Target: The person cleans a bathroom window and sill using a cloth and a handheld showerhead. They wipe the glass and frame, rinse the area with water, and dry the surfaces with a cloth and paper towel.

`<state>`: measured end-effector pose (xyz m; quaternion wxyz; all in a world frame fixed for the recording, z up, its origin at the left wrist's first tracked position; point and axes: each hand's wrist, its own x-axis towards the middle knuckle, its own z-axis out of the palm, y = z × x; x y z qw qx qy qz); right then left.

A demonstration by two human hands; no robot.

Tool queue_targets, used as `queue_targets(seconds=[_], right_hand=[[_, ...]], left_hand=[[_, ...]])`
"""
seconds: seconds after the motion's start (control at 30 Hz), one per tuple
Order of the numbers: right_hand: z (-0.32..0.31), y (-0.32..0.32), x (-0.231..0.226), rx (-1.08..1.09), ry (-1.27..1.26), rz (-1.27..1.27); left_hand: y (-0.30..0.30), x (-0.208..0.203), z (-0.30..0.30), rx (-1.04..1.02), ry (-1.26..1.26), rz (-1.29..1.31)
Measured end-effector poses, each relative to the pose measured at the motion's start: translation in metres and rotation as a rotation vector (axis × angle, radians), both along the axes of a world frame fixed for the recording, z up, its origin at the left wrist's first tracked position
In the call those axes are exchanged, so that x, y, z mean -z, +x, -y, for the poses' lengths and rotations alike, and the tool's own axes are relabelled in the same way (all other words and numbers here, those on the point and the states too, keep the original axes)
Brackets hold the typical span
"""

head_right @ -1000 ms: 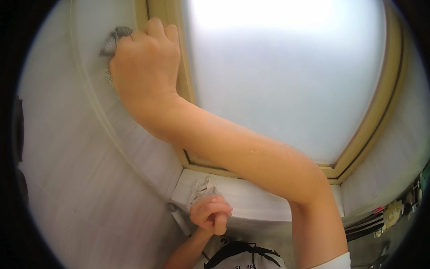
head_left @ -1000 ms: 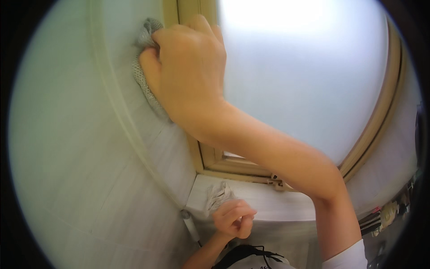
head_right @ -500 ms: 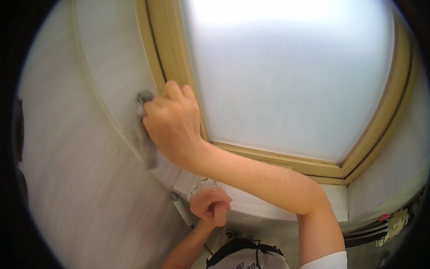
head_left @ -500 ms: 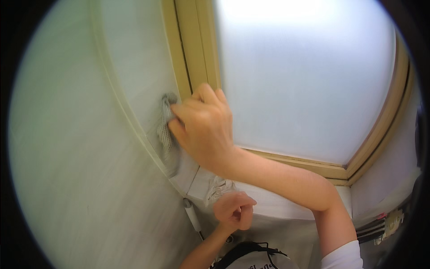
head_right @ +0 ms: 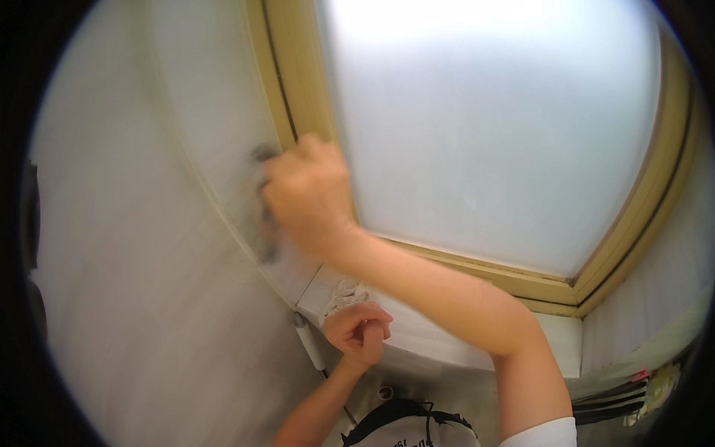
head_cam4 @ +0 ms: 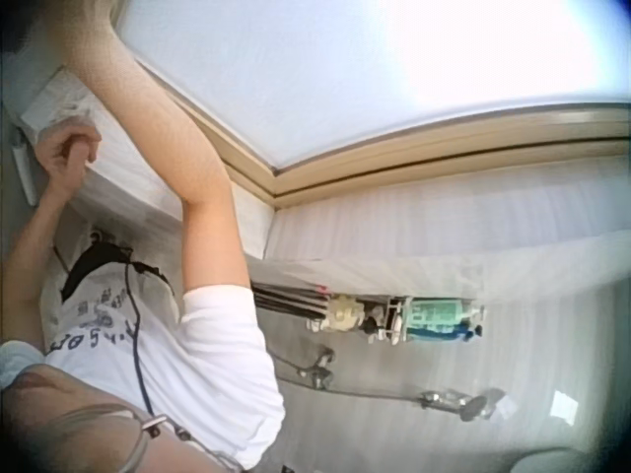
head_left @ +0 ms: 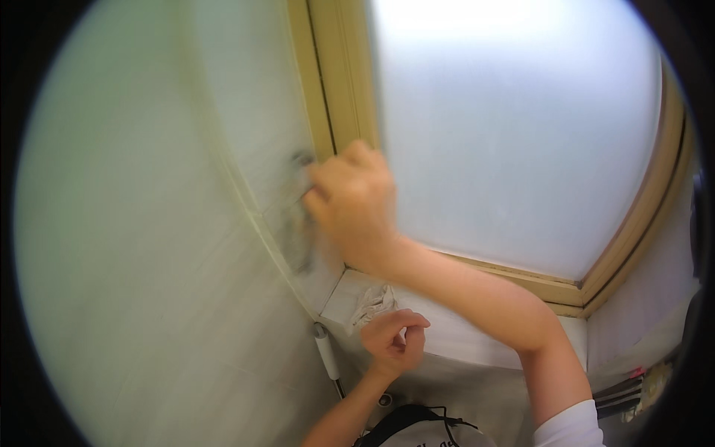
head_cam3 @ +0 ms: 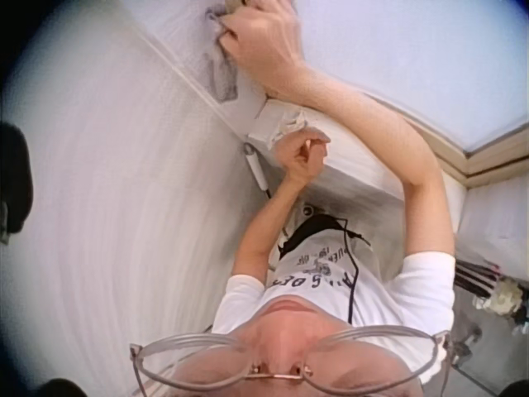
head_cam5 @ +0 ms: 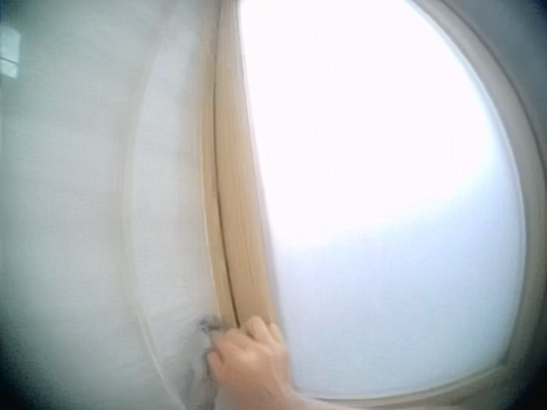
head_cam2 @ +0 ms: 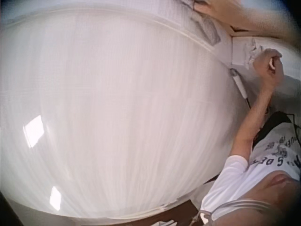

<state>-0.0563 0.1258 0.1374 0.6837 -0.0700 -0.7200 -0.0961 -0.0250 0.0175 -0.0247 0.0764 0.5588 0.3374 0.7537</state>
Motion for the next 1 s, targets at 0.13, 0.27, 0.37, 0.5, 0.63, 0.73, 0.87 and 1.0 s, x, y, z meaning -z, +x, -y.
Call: queue_targets(seconds=[0.13,0.27,0.37,0.5,0.63,0.73,0.87,1.0], right_hand=[[-0.006,-0.018,-0.079,0.104,0.212,-0.177],[0.002,-0.018,-0.264,0.21,-0.073,-0.024],[-0.001,-0.025,-0.203,0.149,0.29,-0.174],[0.006,-0.009,-0.017,0.077,0.466,-0.02],[0.028,-0.029,-0.092,-0.075,0.537,-0.19],[0.036,-0.043,-0.204,0.076,0.341,-0.085],[0.015,-0.037,-0.167,0.094,0.424,-0.353],[-0.019,-0.007,-0.045,0.143,0.04,-0.088]], left_hand=[[0.0,0.001,-0.003,-0.04,0.057,-0.093],[0.003,-0.003,-0.003,-0.063,0.04,-0.133],[0.005,-0.002,-0.006,-0.08,0.049,-0.093],[0.001,0.001,-0.001,-0.07,0.044,-0.062],[-0.001,-0.008,0.005,-0.149,0.066,-0.139],[0.007,-0.014,0.001,-0.132,0.058,-0.192],[-0.007,0.004,0.025,-0.162,0.024,-0.158],[-0.021,0.021,0.08,-0.156,-0.01,-0.096]])
